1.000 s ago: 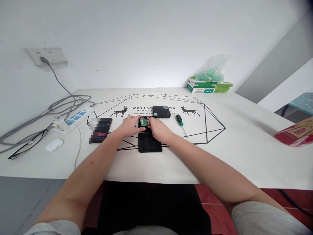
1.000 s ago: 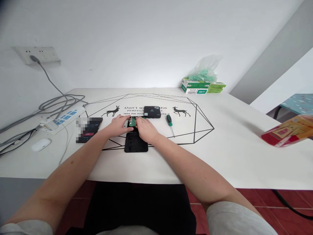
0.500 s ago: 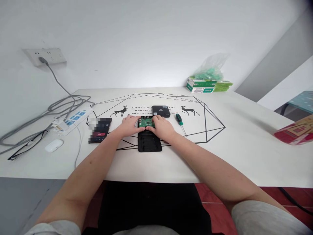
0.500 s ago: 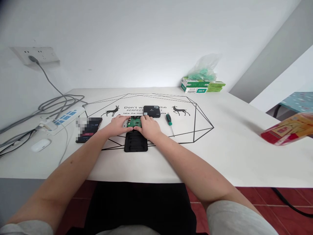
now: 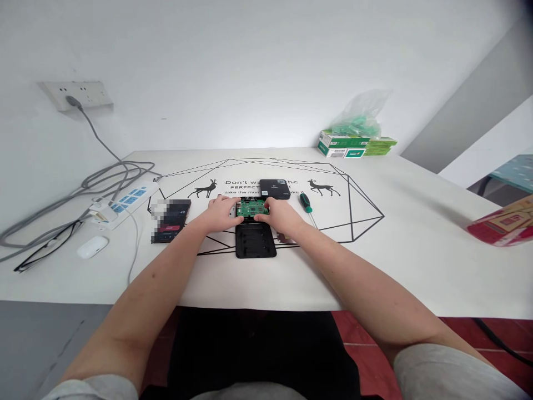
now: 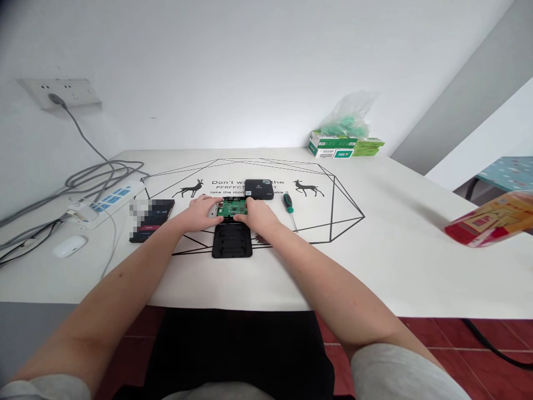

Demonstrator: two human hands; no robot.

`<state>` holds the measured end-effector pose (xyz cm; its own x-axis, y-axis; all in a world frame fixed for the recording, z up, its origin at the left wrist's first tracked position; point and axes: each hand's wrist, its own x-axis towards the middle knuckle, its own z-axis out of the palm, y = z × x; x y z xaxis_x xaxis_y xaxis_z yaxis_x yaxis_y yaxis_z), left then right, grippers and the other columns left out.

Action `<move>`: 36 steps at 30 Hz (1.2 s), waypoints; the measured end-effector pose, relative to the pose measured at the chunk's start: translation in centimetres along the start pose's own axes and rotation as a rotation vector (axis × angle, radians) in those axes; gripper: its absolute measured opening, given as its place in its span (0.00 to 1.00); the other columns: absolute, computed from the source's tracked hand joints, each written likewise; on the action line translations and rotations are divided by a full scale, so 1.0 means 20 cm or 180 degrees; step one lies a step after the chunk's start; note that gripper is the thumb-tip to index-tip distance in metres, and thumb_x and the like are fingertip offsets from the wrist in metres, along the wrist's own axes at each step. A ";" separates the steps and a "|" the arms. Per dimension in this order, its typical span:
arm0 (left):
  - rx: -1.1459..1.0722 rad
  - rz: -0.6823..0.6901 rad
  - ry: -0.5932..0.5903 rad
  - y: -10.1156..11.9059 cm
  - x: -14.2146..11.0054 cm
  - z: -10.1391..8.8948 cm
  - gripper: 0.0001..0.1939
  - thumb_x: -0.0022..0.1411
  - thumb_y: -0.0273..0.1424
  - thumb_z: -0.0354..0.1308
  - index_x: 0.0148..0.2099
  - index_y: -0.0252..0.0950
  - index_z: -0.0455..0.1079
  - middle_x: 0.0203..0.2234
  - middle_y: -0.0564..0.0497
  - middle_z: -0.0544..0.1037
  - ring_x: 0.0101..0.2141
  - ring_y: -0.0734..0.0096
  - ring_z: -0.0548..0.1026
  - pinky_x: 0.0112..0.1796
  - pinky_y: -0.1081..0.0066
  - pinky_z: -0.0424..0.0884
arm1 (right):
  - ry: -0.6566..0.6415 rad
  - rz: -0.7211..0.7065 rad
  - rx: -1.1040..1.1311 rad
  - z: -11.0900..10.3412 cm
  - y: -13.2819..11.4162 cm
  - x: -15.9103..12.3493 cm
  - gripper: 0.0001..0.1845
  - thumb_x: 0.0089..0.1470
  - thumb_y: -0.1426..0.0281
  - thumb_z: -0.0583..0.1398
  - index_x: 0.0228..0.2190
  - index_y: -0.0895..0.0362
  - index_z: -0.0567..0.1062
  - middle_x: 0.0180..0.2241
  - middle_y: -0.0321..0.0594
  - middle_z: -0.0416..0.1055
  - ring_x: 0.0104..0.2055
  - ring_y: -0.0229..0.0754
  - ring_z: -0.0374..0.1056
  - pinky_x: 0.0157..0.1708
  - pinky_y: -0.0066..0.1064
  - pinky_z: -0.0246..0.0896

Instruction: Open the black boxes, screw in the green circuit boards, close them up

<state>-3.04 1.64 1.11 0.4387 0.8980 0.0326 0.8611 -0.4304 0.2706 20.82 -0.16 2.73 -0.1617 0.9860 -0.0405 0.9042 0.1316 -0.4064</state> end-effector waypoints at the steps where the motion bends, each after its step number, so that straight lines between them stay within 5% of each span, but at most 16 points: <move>1: -0.0008 0.0006 0.0004 0.00 0.00 0.00 0.39 0.66 0.50 0.55 0.74 0.38 0.65 0.67 0.40 0.75 0.71 0.40 0.61 0.69 0.44 0.58 | 0.0006 0.0005 0.0030 0.00 0.00 0.00 0.22 0.62 0.55 0.69 0.47 0.57 0.74 0.45 0.52 0.82 0.43 0.53 0.77 0.32 0.34 0.59; 13: -0.0057 0.0045 0.0029 -0.01 0.00 0.00 0.38 0.66 0.49 0.56 0.73 0.39 0.65 0.67 0.41 0.75 0.70 0.41 0.63 0.69 0.45 0.60 | 0.0109 0.0262 0.0491 0.00 0.00 0.01 0.22 0.55 0.59 0.75 0.41 0.55 0.73 0.41 0.44 0.80 0.38 0.44 0.74 0.30 0.31 0.58; 36: 0.0222 0.0176 -0.0087 0.00 0.00 0.02 0.36 0.70 0.53 0.50 0.73 0.40 0.67 0.73 0.40 0.66 0.72 0.38 0.58 0.70 0.40 0.55 | -0.0196 -0.0250 -0.0050 -0.02 0.03 0.02 0.15 0.68 0.59 0.62 0.47 0.57 0.74 0.45 0.49 0.82 0.46 0.51 0.77 0.38 0.34 0.60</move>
<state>-2.89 1.53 0.81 0.4922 0.8703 0.0191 0.8507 -0.4855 0.2015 21.53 0.40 2.87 -0.2559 0.9645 -0.0655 0.8938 0.2102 -0.3961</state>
